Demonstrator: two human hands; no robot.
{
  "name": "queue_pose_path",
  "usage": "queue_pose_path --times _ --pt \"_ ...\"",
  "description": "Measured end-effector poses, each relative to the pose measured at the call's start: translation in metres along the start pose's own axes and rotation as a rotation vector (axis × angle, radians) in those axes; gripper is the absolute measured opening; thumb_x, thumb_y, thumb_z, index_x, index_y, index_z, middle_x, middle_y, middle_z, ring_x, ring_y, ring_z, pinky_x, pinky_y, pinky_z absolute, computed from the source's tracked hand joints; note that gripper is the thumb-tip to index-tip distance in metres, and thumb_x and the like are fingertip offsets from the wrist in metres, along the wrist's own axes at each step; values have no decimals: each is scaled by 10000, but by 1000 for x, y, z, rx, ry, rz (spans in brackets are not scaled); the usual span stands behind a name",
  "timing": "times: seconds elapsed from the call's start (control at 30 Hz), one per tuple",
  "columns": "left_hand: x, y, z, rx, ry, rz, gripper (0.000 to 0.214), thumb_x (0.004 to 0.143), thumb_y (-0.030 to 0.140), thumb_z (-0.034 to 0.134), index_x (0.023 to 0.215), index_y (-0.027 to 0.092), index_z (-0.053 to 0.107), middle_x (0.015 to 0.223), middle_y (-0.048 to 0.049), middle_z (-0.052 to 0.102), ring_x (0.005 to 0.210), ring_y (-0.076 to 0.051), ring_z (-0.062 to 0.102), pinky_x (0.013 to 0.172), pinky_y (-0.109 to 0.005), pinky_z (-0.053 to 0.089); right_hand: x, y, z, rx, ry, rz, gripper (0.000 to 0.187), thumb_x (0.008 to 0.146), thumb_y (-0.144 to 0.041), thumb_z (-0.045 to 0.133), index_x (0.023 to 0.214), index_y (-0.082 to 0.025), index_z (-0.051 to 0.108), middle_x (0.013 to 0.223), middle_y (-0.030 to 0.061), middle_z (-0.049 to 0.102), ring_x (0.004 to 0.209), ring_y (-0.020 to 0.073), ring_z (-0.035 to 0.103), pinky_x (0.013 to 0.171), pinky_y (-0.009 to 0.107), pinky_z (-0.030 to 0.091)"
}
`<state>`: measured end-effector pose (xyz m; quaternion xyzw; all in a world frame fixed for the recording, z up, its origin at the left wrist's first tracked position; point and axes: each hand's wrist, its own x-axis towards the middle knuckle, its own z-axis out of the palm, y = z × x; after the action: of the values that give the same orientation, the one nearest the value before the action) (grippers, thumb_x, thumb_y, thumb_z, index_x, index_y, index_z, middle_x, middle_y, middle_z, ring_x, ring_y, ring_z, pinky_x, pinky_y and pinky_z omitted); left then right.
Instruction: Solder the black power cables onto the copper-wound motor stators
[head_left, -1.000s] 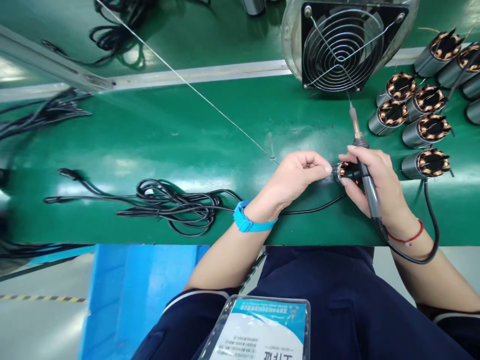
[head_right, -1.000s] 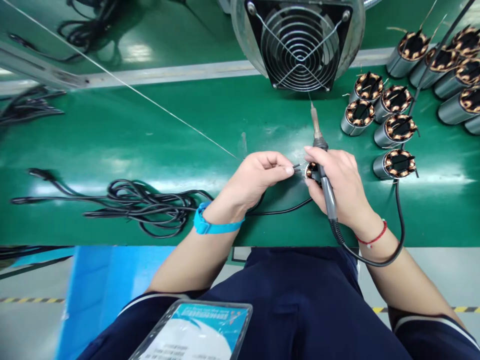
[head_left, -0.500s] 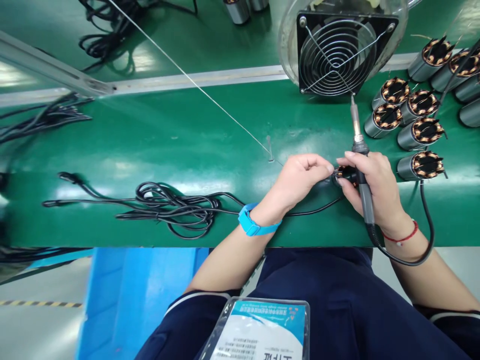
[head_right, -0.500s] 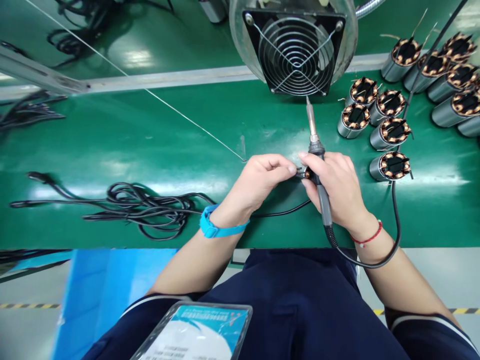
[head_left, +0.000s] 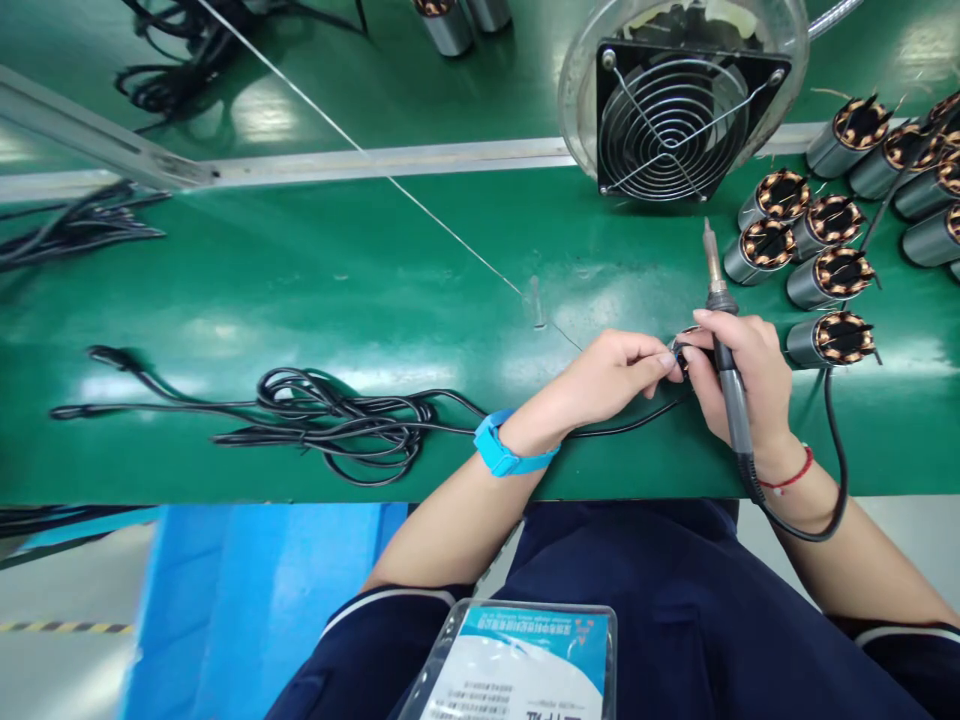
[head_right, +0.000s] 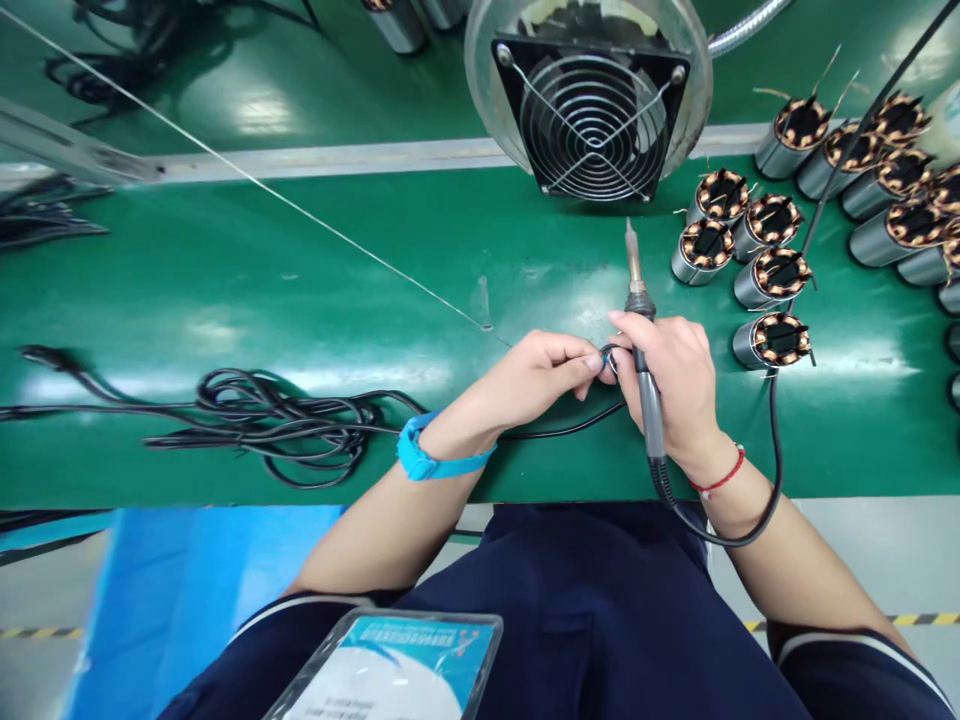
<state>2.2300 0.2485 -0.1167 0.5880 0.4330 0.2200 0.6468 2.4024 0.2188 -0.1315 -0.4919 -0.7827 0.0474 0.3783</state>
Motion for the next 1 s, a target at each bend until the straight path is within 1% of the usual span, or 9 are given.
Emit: queue_pose_path --times 0.2,0.37,0.47,0.57,0.67,0.77,0.83,0.93,1.0 --pt "12 4 -4 -19 292 78 243 884 182 485 664 147 582 546 51 473 481 -62 378 506 -208 300 7 4 -4 -79 -2 79 371 913 -214 519 1278 -259 473 1062 39 683 957 220 617 819 384 485" --pt "34 6 -52 -51 627 80 284 893 160 509 617 146 571 566 30 526 455 -57 370 467 -233 272 16 18 -22 -296 13 156 378 928 -226 432 1301 -185 476 1128 128 638 946 267 600 848 436 477" --pt "44 5 -86 -19 843 163 275 912 130 500 663 144 615 608 22 569 539 -60 453 536 -229 358 25 24 -29 -435 -127 235 403 915 -241 441 1310 -173 477 1137 166 620 1023 324 551 845 464 439" --pt "36 9 -94 -5 979 331 280 952 153 464 709 164 603 620 42 564 591 -49 476 597 -222 391 37 24 -30 -574 -312 290 418 883 -233 499 1293 -154 488 1103 165 624 1044 351 536 813 453 415" --pt "10 15 -61 113 726 346 281 972 242 426 758 179 596 571 46 507 556 -74 464 564 -242 379 49 23 -29 -638 -413 315 378 905 -231 481 1273 -148 495 1067 166 630 1036 336 536 809 434 387" --pt "-19 11 -8 589 220 217 227 926 307 509 803 161 632 767 -19 606 747 -143 580 667 -273 438 52 24 -28 -654 -423 321 334 931 -225 429 1248 -160 511 1015 163 638 1000 333 535 794 435 369" --pt "-31 1 20 858 26 101 233 918 357 518 969 165 640 948 -61 616 788 -186 608 659 -298 450 48 25 -28 -621 -408 298 329 917 -230 460 1235 -168 520 1001 153 644 976 337 535 786 437 372" --pt "-36 -12 36 1003 -56 54 246 913 302 514 1090 152 596 1074 -93 589 783 -205 619 633 -312 453 35 25 -30 -478 -386 186 327 902 -256 511 1225 -203 523 1012 114 658 944 315 540 790 432 391" --pt "-35 -13 33 891 -21 52 163 903 232 514 1011 147 602 1033 -77 600 804 -191 606 666 -304 451 25 23 -33 -360 -371 84 321 898 -278 537 1212 -215 525 999 89 666 919 297 554 798 437 412"
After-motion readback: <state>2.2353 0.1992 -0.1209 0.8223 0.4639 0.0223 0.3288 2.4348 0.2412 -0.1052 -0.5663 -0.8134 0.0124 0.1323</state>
